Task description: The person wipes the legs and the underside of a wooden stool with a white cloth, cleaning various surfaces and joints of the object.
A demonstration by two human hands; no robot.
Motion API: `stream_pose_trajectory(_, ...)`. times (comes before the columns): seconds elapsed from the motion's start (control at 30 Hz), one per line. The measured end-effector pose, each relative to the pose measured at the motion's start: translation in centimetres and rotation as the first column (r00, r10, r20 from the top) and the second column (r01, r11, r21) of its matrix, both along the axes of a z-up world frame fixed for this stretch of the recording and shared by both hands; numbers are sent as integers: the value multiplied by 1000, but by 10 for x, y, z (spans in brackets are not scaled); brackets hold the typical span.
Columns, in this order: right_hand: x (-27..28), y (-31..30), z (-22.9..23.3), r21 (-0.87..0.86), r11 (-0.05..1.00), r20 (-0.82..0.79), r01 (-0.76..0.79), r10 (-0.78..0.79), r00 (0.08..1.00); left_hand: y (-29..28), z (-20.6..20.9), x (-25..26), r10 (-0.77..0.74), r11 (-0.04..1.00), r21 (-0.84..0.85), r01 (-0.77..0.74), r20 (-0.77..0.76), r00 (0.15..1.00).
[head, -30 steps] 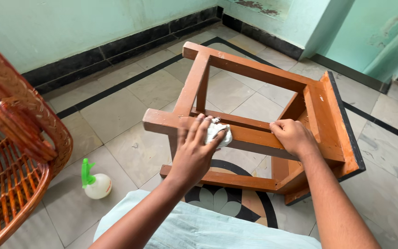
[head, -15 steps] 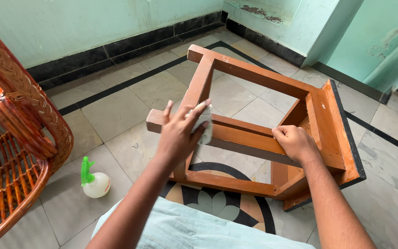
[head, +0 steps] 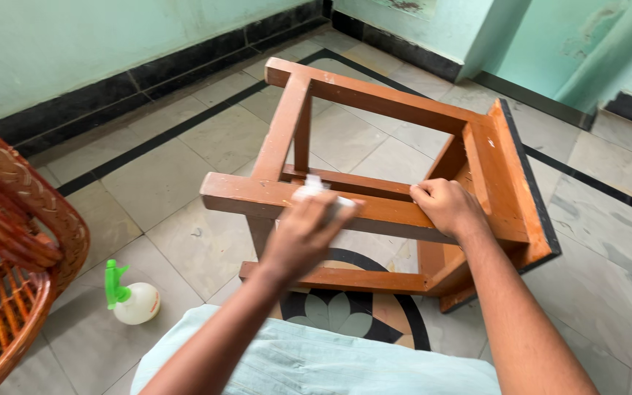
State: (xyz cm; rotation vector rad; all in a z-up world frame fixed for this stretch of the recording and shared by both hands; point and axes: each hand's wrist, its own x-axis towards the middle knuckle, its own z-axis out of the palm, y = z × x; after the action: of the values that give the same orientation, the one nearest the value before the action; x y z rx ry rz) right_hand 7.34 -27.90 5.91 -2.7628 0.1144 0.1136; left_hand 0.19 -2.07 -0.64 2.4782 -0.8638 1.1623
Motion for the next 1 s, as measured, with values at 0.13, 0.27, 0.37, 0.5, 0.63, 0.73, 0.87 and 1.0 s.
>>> stream_pose_trajectory(0.13,11,-12,-12,30,996,67,-80,78,995,-92,-18,7,-102,971,219,92,37,994)
stream_pose_trajectory(0.27,19,-17,-17,70,995,43,-77,75,996,-111,-26,16,-137,958,274,88,165,977)
stream_pose_trajectory(0.37,15,-15,-13,31,997,28,-76,75,997,-75,-29,23,-173,944,313,101,211,962)
stream_pose_trajectory(0.5,7,-10,-7,8,997,43,-79,79,996,3,-26,15,-96,941,337,29,184,978)
stream_pose_trajectory(0.63,4,-7,-5,26,998,14,-50,50,999,61,-11,3,39,908,399,-130,228,973)
stream_pose_trajectory(0.73,2,-6,-4,12,997,38,-73,72,997,67,-3,-4,91,930,336,-148,182,979)
stream_pose_trajectory(0.87,1,-5,-2,13,999,20,-51,51,998,48,8,-8,134,955,249,-159,114,984)
stream_pose_trajectory(1.0,3,-4,-2,13,999,13,-33,32,999,30,21,-1,14,992,124,-7,-55,998)
